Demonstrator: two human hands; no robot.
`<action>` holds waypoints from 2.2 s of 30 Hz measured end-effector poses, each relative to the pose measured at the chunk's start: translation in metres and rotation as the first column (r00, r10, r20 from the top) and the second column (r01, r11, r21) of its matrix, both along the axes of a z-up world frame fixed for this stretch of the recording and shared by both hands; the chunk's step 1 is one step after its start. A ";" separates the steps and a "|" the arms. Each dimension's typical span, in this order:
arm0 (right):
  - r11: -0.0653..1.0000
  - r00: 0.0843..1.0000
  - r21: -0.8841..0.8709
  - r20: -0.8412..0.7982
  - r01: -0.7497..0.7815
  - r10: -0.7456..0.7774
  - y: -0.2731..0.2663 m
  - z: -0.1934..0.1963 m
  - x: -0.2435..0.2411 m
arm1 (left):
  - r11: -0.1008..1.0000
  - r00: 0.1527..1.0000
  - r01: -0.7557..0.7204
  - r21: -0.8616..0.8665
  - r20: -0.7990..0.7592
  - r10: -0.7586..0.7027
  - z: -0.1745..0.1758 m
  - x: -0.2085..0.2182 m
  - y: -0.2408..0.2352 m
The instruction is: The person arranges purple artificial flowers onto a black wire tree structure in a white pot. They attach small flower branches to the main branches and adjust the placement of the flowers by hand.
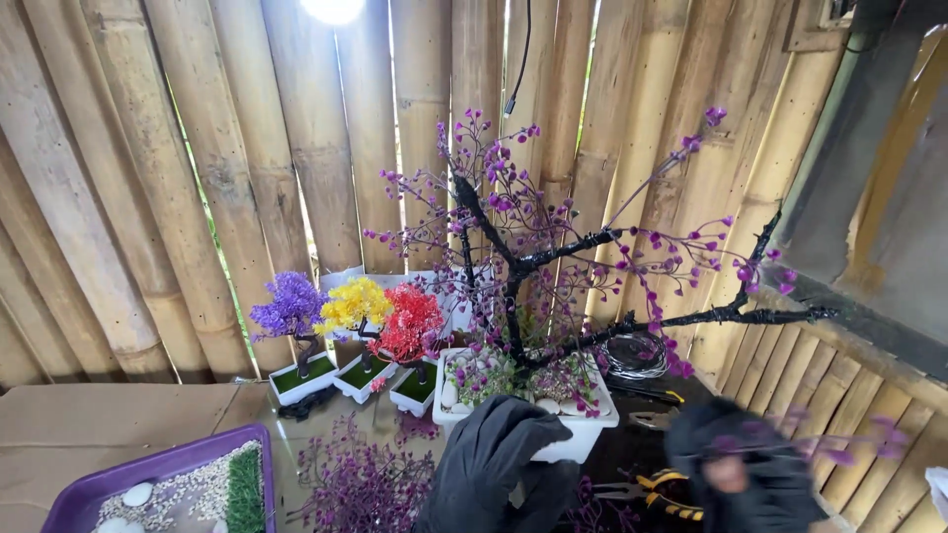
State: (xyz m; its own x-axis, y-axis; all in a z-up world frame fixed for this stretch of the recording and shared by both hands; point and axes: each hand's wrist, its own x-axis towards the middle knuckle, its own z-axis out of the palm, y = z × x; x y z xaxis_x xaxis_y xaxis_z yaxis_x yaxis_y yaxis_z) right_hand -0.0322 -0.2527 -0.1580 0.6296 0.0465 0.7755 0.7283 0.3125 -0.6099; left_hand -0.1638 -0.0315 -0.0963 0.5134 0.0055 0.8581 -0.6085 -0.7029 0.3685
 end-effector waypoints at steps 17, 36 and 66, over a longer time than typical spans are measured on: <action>0.968 0.940 0.239 -0.304 -0.082 0.155 0.055 0.181 0.176 | 0.945 0.899 -0.316 0.081 0.345 0.271 0.053 0.106 0.002; 0.828 0.931 -0.464 -0.318 -0.316 0.177 0.084 0.215 0.146 | 0.857 0.834 -0.515 0.032 0.251 0.491 0.028 0.138 -0.014; 0.775 0.919 -0.495 -0.245 -0.393 0.309 0.084 0.220 0.156 | 0.859 0.846 -0.510 0.033 0.201 0.494 0.022 0.140 -0.018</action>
